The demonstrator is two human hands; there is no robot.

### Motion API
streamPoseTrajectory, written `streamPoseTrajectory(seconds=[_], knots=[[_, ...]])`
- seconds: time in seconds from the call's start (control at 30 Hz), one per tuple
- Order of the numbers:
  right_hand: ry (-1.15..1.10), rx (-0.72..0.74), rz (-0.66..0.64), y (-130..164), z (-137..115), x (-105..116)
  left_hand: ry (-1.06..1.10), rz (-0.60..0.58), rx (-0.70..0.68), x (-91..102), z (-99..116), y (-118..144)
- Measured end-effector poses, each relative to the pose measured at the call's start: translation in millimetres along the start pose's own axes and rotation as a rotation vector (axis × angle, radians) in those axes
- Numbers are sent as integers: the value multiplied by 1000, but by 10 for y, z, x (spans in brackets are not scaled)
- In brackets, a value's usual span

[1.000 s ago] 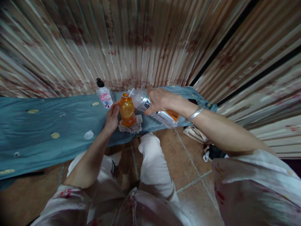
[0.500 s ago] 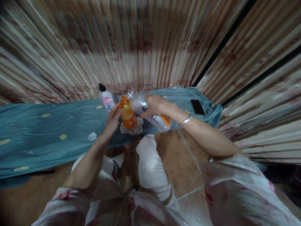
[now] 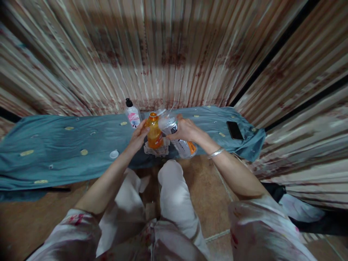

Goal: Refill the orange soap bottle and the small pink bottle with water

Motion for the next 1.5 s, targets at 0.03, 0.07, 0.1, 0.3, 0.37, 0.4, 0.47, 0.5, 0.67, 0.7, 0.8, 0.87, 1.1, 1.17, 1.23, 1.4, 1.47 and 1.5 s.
streamPoseTrajectory(seconds=[0.03,0.07,0.1,0.3,0.37,0.4,0.47,0.5,0.67,0.7,0.8,0.87,1.1,1.17,1.23,1.4,1.47,1.5], knots=[[-22,-7,6,4,18,-9,2,-1,3,6,0,1],[-47,-19,13,12,39,-15,1,3,5,20,8,7],[-74,-31,21,26,61,-20,-5,10,2,41,29,23],[-199,-108,88,219,223,-46,-140,18,-167,82,438,405],[-245,-145,99,311,292,-79,-169,-13,-219,-15,555,621],[-268,-158,106,358,320,-95,-178,-38,-232,-84,584,724],[-321,-172,133,451,360,-115,-196,-101,-231,-241,580,893],[-353,-173,147,495,370,-124,-207,-111,-225,-296,558,952],[-486,-199,165,681,358,-208,-184,-42,-200,-351,398,1063],[-500,-195,164,707,329,-225,-171,-50,-196,-367,370,1082],[-553,-166,196,765,190,-242,-135,-136,-197,-474,331,1177],[-605,-129,230,779,45,-228,-124,-170,-189,-530,333,1244],[-795,7,325,658,-516,-171,-103,-12,-96,-250,454,1264],[-819,28,315,589,-660,-195,-116,39,-74,-101,497,1248],[-822,52,306,524,-808,-221,-127,69,-54,29,523,1232],[-821,98,280,369,-1174,-342,-165,169,-26,342,486,1175],[-825,100,267,299,-1295,-431,-180,202,-23,457,438,1148],[-827,108,263,266,-1354,-477,-186,225,-14,519,406,1138]])
Point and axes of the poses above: each hand's wrist, its own y-axis away from the middle knuckle, its own x-axis out of the back of the hand, z = x × y, the point moved 8 cm from there along -y, towards the middle knuckle, and after that the axes turned 8 degrees about y, right-handed, at the moved point
